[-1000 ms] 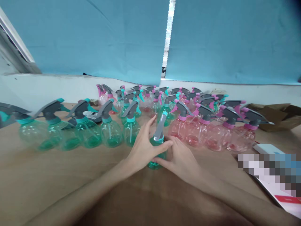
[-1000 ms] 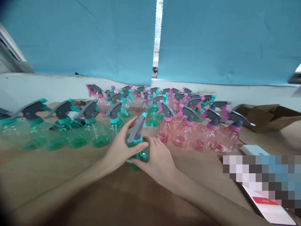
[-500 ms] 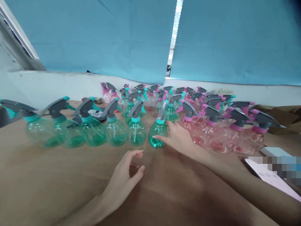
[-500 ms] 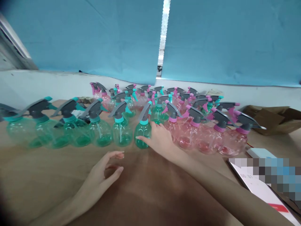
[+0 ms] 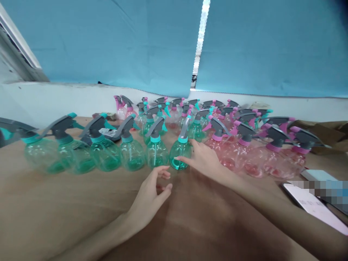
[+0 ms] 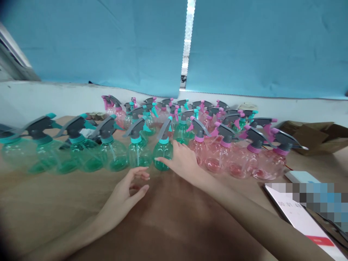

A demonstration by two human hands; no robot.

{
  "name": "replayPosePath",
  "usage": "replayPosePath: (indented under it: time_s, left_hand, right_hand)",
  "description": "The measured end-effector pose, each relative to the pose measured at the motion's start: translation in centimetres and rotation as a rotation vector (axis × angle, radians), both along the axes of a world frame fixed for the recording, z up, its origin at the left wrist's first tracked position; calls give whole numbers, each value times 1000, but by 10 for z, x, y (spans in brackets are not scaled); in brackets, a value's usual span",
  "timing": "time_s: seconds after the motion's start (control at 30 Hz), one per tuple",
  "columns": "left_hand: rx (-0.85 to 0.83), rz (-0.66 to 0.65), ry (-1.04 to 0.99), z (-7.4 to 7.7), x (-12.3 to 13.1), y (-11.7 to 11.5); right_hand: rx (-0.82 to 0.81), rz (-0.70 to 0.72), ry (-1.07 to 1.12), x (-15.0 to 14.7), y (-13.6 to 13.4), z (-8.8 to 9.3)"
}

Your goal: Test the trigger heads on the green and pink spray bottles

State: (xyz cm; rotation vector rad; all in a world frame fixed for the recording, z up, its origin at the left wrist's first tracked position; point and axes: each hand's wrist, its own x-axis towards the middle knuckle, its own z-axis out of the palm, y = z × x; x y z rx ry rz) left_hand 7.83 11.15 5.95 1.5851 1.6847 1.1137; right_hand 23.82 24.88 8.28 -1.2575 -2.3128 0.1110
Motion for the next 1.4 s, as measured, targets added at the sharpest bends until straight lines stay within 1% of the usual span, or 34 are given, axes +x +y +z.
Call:
replayPosePath:
  time_s: [0.1,0.2,0.3,0.4,0.5,0.63,0.8,0.9,1.03,1.13,1.27,1.3,1.4]
  left_hand:
    - [-19,-11,-23,-1,2,3]
    - [-32,-23,-26,-1,6,7]
    - [-51,-39,-22,2,13,13]
    - [-55,-89,-56,5,22,22]
    - [-62,-135,-135,9,34,32]
    - [-70,-160,-178,12,51,42]
    - [-80,-184,-153,13,66,44]
    - [-88,-199,-148,14,71,43]
    - [-91,-214,-140,18,73,44]
    - [-43,-177,-73,25,77,49]
    - [149,-35,104,40,90,61]
    - [188,-23,133,44,95,65]
    - [227,-54,188,55,110,74]
  right_hand:
    - [11,25,33,7,-5,2]
    - [35,11,86,27,-12,5]
    - [92,-97,95,58,-18,5]
    - [117,-208,52,87,-22,4]
    - [110,-233,21,102,-20,5]
    - [82,-230,65,99,-6,3]
    - [5,-207,163,84,13,-9]
    - [-22,-192,198,75,19,-15]
    - [-27,-201,209,70,19,-17]
    - [-19,-219,182,70,8,-16]
    - [-16,-230,101,73,-23,-15]
    - [-18,-227,81,75,-32,-14]
    - [21,-212,38,79,-53,-13]
